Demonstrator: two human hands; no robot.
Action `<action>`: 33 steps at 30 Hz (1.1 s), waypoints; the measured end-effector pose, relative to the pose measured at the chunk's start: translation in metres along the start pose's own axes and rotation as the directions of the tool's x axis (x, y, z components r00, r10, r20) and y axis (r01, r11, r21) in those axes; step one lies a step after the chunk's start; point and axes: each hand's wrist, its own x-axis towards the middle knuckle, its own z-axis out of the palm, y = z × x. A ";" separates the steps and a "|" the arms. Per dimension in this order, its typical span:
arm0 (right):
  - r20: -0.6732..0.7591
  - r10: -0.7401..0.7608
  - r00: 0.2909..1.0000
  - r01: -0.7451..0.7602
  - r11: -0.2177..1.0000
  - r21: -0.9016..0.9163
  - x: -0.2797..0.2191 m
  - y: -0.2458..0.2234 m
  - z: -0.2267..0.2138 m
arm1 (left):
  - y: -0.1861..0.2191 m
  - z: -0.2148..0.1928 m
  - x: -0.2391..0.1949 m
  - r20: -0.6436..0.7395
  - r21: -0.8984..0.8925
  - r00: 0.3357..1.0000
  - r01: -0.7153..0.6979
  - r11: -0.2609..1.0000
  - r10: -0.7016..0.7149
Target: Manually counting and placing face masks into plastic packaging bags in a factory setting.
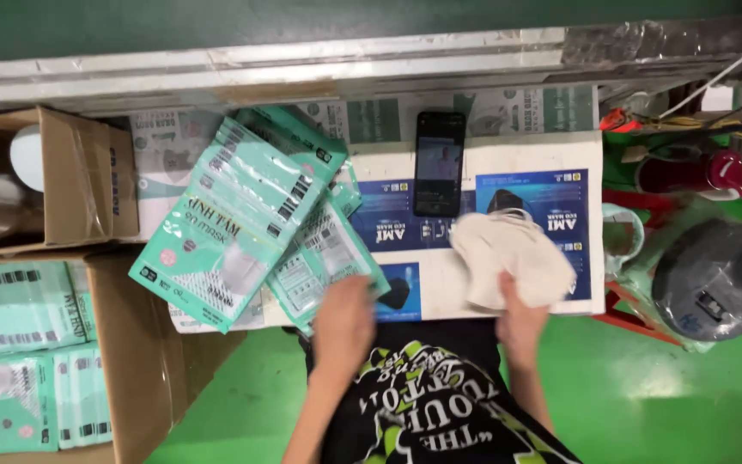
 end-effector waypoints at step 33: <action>0.937 0.232 -0.263 0.956 0.192 0.221 -0.058 -0.141 0.108 | 0.071 -0.140 0.046 0.286 0.205 0.937 -0.265 0.942 0.201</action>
